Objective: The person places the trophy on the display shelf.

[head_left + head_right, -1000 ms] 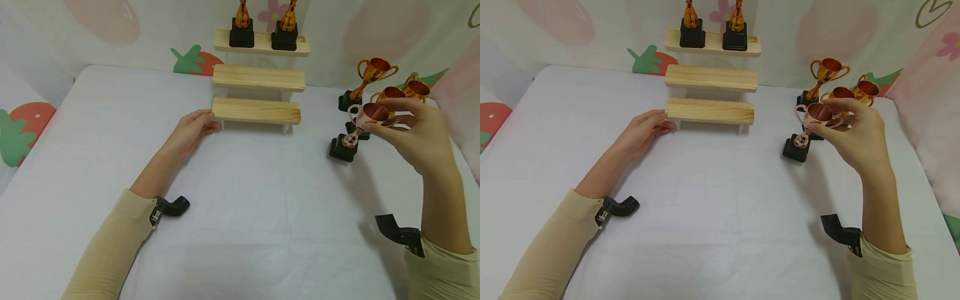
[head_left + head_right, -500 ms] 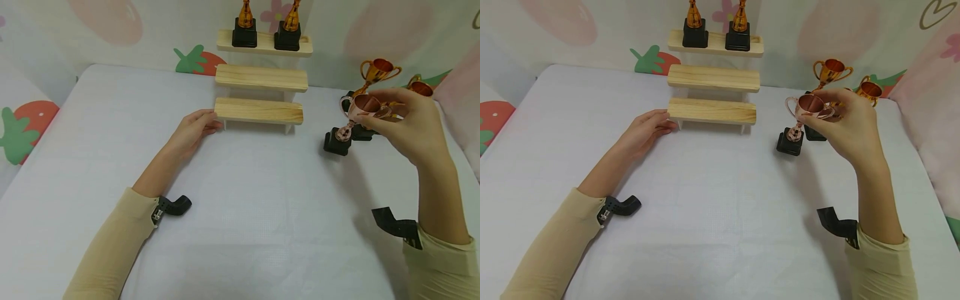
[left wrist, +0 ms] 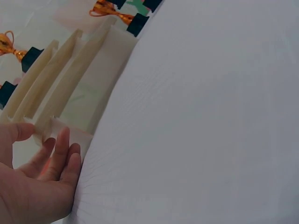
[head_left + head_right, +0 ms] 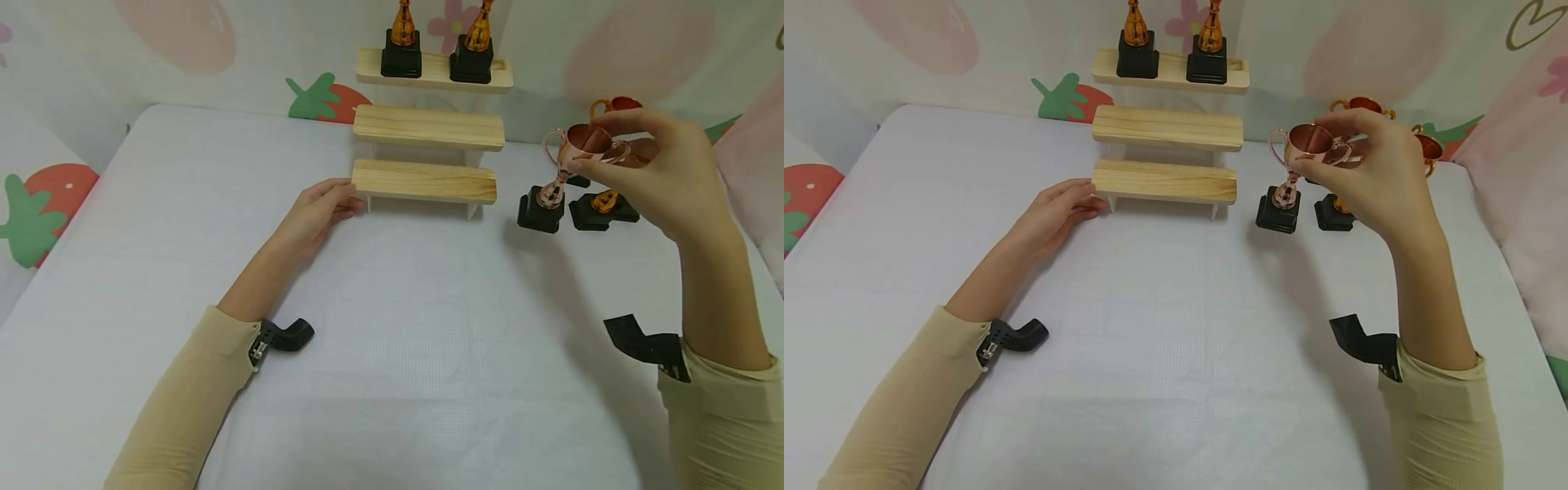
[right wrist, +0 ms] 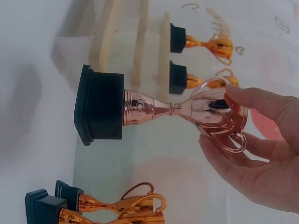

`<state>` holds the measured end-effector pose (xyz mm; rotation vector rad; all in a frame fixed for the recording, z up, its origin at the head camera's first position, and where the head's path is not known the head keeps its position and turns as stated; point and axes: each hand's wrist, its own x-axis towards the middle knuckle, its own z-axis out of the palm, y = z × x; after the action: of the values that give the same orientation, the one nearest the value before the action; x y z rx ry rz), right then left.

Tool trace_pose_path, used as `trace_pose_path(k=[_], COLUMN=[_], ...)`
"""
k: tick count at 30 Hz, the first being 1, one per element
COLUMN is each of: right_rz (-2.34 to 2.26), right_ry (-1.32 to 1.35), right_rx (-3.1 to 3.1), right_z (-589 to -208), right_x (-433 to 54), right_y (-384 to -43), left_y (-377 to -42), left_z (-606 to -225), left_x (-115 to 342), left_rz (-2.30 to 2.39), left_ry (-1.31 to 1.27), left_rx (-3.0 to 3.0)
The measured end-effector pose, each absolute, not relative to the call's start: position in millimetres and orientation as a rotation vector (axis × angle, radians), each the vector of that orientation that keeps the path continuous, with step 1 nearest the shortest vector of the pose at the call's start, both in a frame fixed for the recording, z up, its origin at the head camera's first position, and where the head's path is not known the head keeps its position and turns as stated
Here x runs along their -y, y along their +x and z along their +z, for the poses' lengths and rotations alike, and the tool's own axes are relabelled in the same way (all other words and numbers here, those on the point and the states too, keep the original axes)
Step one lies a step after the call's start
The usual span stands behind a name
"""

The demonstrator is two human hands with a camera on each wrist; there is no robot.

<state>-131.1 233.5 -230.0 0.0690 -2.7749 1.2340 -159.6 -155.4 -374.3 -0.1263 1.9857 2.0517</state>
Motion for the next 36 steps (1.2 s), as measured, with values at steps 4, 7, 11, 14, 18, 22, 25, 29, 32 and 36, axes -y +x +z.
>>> trace_pose_path(k=[4, 7, 11, 14, 18, 22, 25, 29, 32, 36], right_rz=[1.287, 1.316, 1.300, 1.291, 1.276, 1.260, 1.260, 1.257, 1.251, 1.252], right_ry=[0.098, 0.133, 0.164, 0.166, 0.162, 0.167, 0.161, 0.159, 0.154, 0.166], right_rx=[2.753, 2.738, 2.737, 2.740, 2.760, 2.774, 2.779, 2.779, 2.784, 2.783], right_z=[-224, -219, -212, -208, -203, -199, -195, -191, -187, -183], right_x=[-229, -225, -219, -216, -212, -208, -205, -200, -195, -188], right_y=[-136, -139, -143, -145, -149, -153, -156, -160, -163, -167], left_y=[-160, -160, -160, -160, -161, -161, -161, -161, -161, -162], left_z=[-374, -375, -375, -375, -375, -375, -375, -376, -376, -377], left_x=[155, 155, 155, 155, 155, 155, 155, 155, 155, 154], left_rz=[2.060, 2.062, 2.063, 2.063, 2.057, 2.055, 2.059, 2.060, 2.062, 2.067], left_ry=[-0.126, -0.128, -0.126, -0.122, -0.119, -0.120, -0.122, -0.124, -0.127, -0.136], left_rx=[-1.979, -1.977, -1.979, -1.978, -1.979, -1.980, -1.978, -1.981, -1.981, -1.975])
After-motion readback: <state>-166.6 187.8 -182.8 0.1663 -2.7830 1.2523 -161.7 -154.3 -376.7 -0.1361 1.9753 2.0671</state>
